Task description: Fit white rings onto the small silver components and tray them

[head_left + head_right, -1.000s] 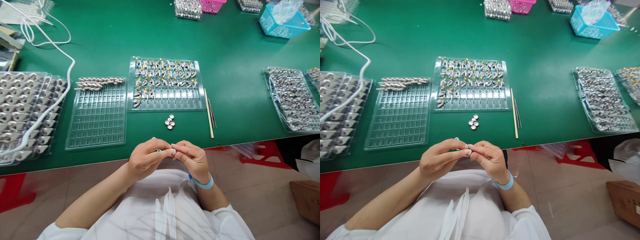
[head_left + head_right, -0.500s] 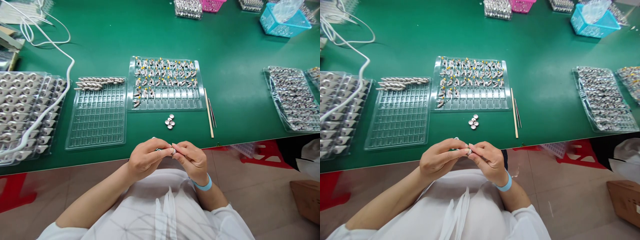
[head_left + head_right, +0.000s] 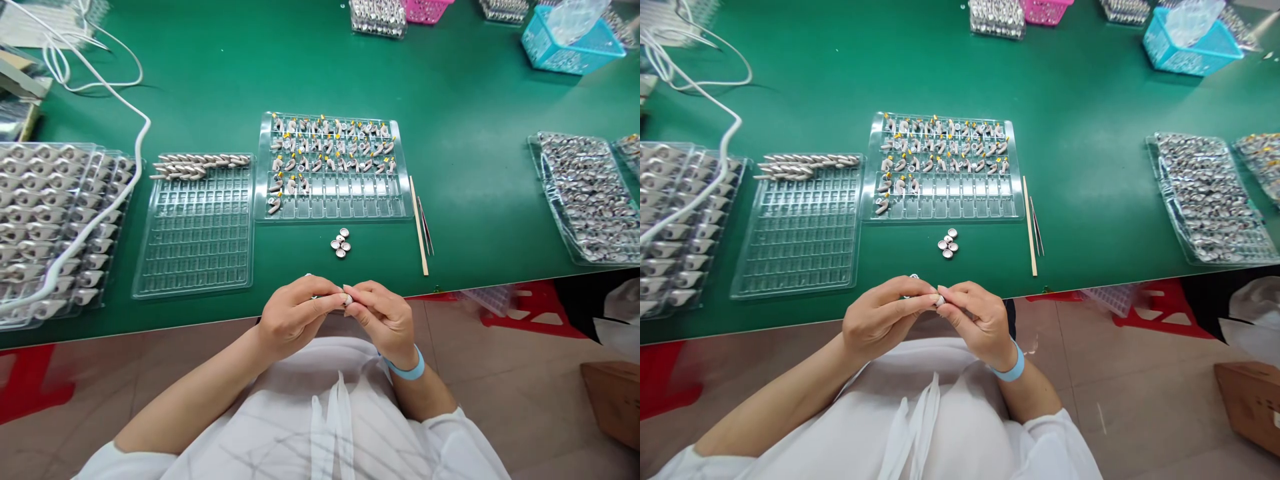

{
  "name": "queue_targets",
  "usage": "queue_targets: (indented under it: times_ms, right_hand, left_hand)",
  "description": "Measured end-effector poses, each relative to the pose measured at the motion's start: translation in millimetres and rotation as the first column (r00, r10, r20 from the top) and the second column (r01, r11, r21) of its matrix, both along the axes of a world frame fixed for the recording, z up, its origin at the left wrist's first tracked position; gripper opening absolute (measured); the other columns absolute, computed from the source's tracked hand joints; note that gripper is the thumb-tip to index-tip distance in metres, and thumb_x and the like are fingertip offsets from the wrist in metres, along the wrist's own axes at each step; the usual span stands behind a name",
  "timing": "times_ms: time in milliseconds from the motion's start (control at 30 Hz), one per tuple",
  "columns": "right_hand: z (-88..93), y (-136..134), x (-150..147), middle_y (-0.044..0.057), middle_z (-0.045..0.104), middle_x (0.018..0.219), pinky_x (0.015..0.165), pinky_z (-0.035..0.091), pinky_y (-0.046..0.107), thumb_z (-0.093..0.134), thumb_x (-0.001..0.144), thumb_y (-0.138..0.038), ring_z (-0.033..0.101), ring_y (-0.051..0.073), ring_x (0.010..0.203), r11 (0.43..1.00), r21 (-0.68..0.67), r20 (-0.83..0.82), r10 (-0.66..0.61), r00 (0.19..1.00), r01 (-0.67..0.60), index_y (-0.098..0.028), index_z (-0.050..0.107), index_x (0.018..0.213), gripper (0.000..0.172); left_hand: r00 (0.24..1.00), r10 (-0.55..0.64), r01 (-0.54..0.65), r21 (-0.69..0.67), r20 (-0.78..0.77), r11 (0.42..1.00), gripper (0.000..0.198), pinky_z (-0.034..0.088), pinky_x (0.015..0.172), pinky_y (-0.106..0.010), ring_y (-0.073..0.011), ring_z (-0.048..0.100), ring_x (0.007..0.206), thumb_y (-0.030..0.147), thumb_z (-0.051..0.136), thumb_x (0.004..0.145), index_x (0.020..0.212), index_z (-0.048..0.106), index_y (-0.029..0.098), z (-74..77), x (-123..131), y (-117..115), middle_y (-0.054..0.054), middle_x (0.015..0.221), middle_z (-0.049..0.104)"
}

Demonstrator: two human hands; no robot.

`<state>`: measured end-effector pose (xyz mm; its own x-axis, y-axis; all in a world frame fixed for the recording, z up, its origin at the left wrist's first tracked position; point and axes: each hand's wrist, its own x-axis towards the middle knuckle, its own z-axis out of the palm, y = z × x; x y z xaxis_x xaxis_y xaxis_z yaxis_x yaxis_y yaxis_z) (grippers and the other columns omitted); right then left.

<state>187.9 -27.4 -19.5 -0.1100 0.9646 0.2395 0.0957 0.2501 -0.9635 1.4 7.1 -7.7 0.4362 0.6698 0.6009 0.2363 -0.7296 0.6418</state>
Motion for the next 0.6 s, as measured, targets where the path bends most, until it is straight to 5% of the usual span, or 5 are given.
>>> queue_targets:
  times_ms: [600]
  right_hand:
    - [3.1, -1.8, -1.3, 0.006, 0.072, 0.096, 0.071, 0.057, 0.030, 0.064, 0.087, -0.012, 0.067, 0.016, 0.083, 0.999, 0.037, 0.043, -0.003, 0.999, 0.001, -0.029, 0.068, 0.119, 0.037]
  left_hand:
    - [1.000, 0.020, -0.018, 0.093, -0.021, 0.995, 0.029, 0.057, 0.065, -0.027, -0.0162, 0.067, 0.078, 0.001, 0.058, 0.086, 0.110, 0.064, 0.014, -2.1, -2.8, -1.3, -0.009, 0.088, 0.070]
